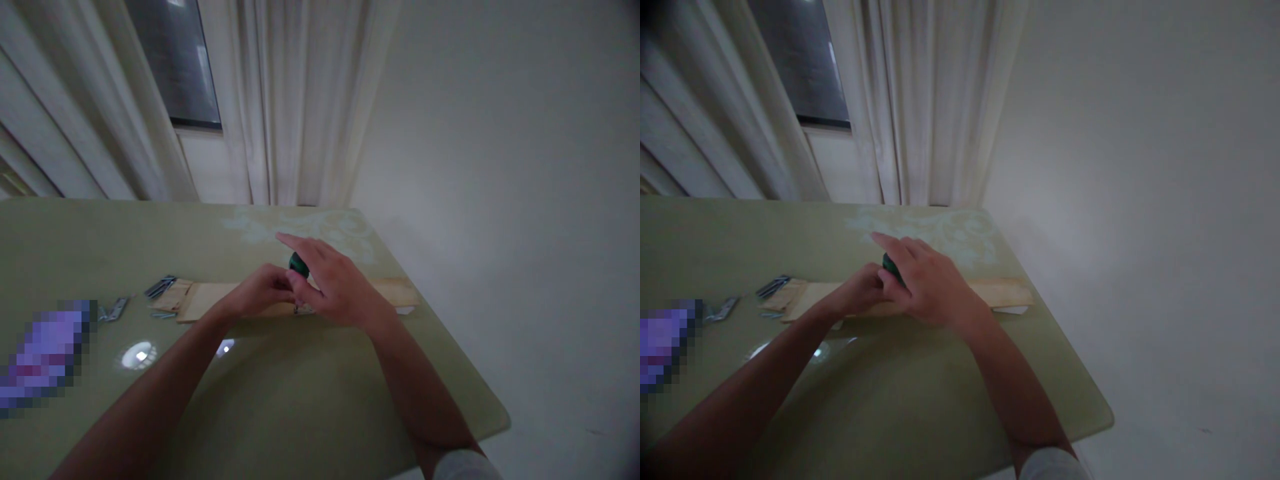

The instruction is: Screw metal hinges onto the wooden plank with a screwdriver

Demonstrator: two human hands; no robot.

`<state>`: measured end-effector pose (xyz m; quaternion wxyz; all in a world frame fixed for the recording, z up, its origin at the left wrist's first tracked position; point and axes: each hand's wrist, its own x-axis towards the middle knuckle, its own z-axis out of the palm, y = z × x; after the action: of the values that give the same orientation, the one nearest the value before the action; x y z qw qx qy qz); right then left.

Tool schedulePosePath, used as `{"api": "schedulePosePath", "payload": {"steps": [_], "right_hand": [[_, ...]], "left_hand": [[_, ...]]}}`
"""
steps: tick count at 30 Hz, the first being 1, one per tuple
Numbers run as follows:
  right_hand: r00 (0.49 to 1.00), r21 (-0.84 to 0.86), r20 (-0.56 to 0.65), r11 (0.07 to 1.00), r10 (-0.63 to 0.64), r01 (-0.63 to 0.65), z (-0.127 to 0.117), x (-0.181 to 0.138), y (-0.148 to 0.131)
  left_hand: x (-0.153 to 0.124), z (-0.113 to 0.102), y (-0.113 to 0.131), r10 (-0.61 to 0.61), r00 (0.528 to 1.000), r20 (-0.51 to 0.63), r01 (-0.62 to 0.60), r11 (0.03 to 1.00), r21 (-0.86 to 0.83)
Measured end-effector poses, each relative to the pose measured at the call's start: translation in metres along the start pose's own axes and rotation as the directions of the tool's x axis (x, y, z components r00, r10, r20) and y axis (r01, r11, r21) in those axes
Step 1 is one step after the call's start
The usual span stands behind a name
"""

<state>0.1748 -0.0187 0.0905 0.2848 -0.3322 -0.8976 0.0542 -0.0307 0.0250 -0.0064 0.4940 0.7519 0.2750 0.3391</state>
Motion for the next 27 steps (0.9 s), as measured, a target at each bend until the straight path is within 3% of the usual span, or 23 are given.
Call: {"api": "schedulePosePath", "payload": {"steps": [2, 5, 10, 15, 19, 23, 27], "right_hand": [[1.000, -0.039, -0.018, 0.999, 0.005, -0.006, 0.002, 0.000, 0.001], [0.987, -0.109, -0.058, 0.982, 0.150, -0.156, 0.005, 0.001, 0.006], [1.000, 0.046, -0.013, 0.999, -0.009, 0.010, 0.001, 0.001, 0.011], [0.976, -0.172, 0.008, 0.961, 0.219, -0.215, -0.003, -0.001, 0.003], [0.998, -0.016, 0.057, 1.000, 0.026, -0.026, -0.005, -0.003, -0.001], [0.979, -0.140, -0.019, 0.969, 0.204, -0.204, -0.002, -0.003, -0.002], [0.999, 0.058, 0.035, 0.998, 0.034, -0.036, 0.000, -0.004, -0.006]], "left_hand": [[0.000, 0.000, -0.001, -0.016, 0.999, -0.030, 0.018, 0.999, 0.037], [0.000, 0.000, -0.001, -0.007, 1.000, -0.029, 0.008, 0.999, 0.035], [-0.001, -0.005, 0.003, 0.049, 0.995, 0.091, -0.053, 0.998, 0.045], [-0.002, -0.004, -0.001, 0.065, 0.996, 0.058, -0.067, 0.997, 0.042], [-0.003, -0.001, -0.003, 0.019, 1.000, 0.006, -0.019, 0.999, 0.025], [-0.003, 0.000, 0.000, -0.018, 0.999, -0.046, 0.020, 0.999, 0.043], [-0.003, -0.002, 0.005, -0.034, 0.999, -0.019, 0.036, 0.992, 0.119]]}}
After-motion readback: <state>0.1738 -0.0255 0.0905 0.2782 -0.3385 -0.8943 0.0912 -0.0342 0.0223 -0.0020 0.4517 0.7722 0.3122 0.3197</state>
